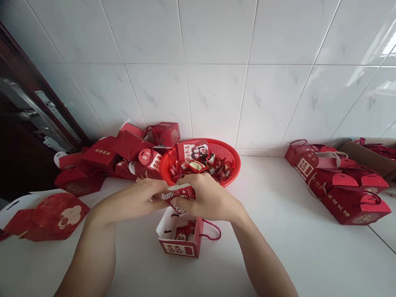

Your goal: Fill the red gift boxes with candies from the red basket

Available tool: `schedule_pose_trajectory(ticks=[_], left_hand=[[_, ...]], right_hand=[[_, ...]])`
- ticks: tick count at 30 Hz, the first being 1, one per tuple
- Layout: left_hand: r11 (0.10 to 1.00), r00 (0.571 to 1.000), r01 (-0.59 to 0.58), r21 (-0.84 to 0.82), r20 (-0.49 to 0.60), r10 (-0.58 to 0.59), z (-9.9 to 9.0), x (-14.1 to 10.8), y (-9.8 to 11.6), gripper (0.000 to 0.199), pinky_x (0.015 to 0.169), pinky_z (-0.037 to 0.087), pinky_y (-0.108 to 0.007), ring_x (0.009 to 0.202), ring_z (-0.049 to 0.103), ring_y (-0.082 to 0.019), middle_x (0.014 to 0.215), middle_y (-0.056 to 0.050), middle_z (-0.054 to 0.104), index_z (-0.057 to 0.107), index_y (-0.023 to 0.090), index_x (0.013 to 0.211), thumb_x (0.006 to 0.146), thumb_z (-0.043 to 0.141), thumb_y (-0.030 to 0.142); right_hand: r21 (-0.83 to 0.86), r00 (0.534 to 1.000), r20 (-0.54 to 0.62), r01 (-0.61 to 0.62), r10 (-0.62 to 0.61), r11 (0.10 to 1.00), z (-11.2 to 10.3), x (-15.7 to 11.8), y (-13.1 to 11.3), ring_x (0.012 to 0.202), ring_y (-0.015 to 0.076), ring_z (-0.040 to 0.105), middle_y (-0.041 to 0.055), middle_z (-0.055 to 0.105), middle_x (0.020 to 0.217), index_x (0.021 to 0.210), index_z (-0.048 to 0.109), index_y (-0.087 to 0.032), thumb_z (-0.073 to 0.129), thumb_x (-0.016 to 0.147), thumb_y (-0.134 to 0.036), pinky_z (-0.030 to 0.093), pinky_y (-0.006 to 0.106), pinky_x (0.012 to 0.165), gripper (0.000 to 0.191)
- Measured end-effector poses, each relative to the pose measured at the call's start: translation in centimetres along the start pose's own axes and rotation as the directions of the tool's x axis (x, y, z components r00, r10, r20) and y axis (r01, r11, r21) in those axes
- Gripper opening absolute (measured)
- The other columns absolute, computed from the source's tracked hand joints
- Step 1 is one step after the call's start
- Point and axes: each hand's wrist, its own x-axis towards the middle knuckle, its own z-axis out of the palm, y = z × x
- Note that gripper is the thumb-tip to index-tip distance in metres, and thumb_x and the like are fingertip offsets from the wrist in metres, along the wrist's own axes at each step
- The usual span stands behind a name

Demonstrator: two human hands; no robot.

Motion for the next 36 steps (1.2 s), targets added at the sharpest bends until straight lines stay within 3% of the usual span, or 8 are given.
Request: schedule_pose_trajectory(ticks=[4, 8, 15, 18, 21, 25, 30, 36], left_hand=[[1.000, 0.999, -0.005, 0.017, 0.037, 0.005, 0.1, 0.3, -0.7, 0.018, 0.059, 0.037, -0.024, 0.063, 0.059, -0.016, 0.070, 0.001, 0.069, 0.071, 0.021, 0.080, 0.084, 0.054, 0.023], [0.997, 0.991, 0.050, 0.057, 0.121, -0.057, 0.3, 0.7, -1.1, 0.021, 0.050, 0.029, -0.024, 0.054, 0.048, -0.013, 0.057, 0.002, 0.058, 0.069, 0.019, 0.065, 0.080, 0.057, 0.027], [1.000, 0.996, -0.013, -0.023, 0.088, 0.015, 0.6, 1.5, -1.5, 0.019, 0.049, 0.026, -0.024, 0.052, 0.043, -0.012, 0.056, 0.002, 0.058, 0.075, 0.018, 0.073, 0.072, 0.056, 0.019], [1.000, 0.997, -0.004, -0.016, 0.080, 0.005, 0.4, 1.8, -2.0, 0.015, 0.048, 0.024, -0.024, 0.051, 0.039, -0.011, 0.054, 0.003, 0.051, 0.070, 0.017, 0.067, 0.073, 0.057, 0.021], [1.000, 0.997, 0.013, -0.010, 0.079, -0.012, 0.3, 2.1, -2.5, 0.017, 0.048, 0.021, -0.024, 0.051, 0.035, -0.010, 0.051, 0.005, 0.042, 0.061, 0.016, 0.058, 0.074, 0.059, 0.023], [0.999, 0.992, -0.006, -0.035, 0.127, 0.010, 0.2, 2.3, -2.9, 0.013, 0.052, 0.027, -0.024, 0.056, 0.041, -0.011, 0.058, 0.004, 0.053, 0.069, 0.015, 0.070, 0.076, 0.060, 0.021], [1.000, 0.994, 0.018, 0.023, 0.111, -0.021, 0.0, 2.4, -2.8, 0.017, 0.053, 0.030, -0.025, 0.055, 0.046, -0.013, 0.059, 0.002, 0.061, 0.075, 0.016, 0.073, 0.077, 0.059, 0.022], [0.999, 0.993, 0.045, -0.013, 0.106, -0.043, 0.1, 2.4, -3.2, 0.025, 0.062, 0.041, -0.025, 0.070, 0.064, -0.019, 0.083, -0.004, 0.078, 0.080, 0.018, 0.092, 0.077, 0.062, 0.025]], right_hand=[[-0.040, 1.000, 0.027, 0.010, -0.008, 0.999, 0.4, 0.1, 0.2, 0.062, 0.0122, 0.053, -0.0008, 0.066, 0.074, 0.078, 0.068, -0.020, 0.060, 0.084, -0.012, 0.039, 0.024, 0.055, 0.013], [-0.044, 0.998, -0.068, -0.001, -0.002, 0.999, 0.6, 0.3, 0.1, 0.065, 0.0129, 0.053, 0.0008, 0.063, 0.073, 0.076, 0.066, -0.019, 0.059, 0.088, -0.017, 0.039, 0.025, 0.056, 0.014], [0.156, 0.976, -0.200, -0.053, 0.084, 0.986, 1.2, 0.9, 0.3, 0.058, 0.0100, 0.058, -0.0007, 0.065, 0.075, 0.082, 0.065, -0.019, 0.056, 0.091, -0.023, 0.044, 0.023, 0.058, 0.013], [0.148, 0.982, -0.177, -0.037, 0.064, 0.988, 1.7, 1.2, 0.6, 0.061, 0.0105, 0.057, -0.0008, 0.066, 0.073, 0.081, 0.066, -0.018, 0.060, 0.090, -0.025, 0.043, 0.023, 0.059, 0.013], [0.132, 0.996, -0.074, -0.042, 0.052, 0.990, 2.2, 1.3, 1.0, 0.064, 0.0113, 0.058, 0.0002, 0.070, 0.078, 0.087, 0.069, -0.018, 0.065, 0.088, -0.025, 0.043, 0.023, 0.059, 0.009], [0.066, 0.995, 0.050, -0.090, 0.087, 0.994, 2.8, 1.6, 1.7, 0.073, 0.0147, 0.064, 0.0029, 0.073, 0.084, 0.092, 0.071, -0.018, 0.065, 0.087, -0.023, 0.046, 0.025, 0.064, 0.009], [-0.020, 0.989, -0.049, -0.143, 0.142, 0.989, 2.0, 1.7, 1.9, 0.075, 0.0155, 0.065, 0.0028, 0.073, 0.086, 0.086, 0.070, -0.019, 0.062, 0.087, -0.019, 0.045, 0.025, 0.062, 0.008], [-0.063, 0.990, -0.044, -0.137, 0.135, 0.989, 0.1, 0.9, 1.9, 0.074, 0.0149, 0.064, 0.0024, 0.072, 0.084, 0.083, 0.069, -0.019, 0.063, 0.087, -0.018, 0.044, 0.025, 0.064, 0.007]])
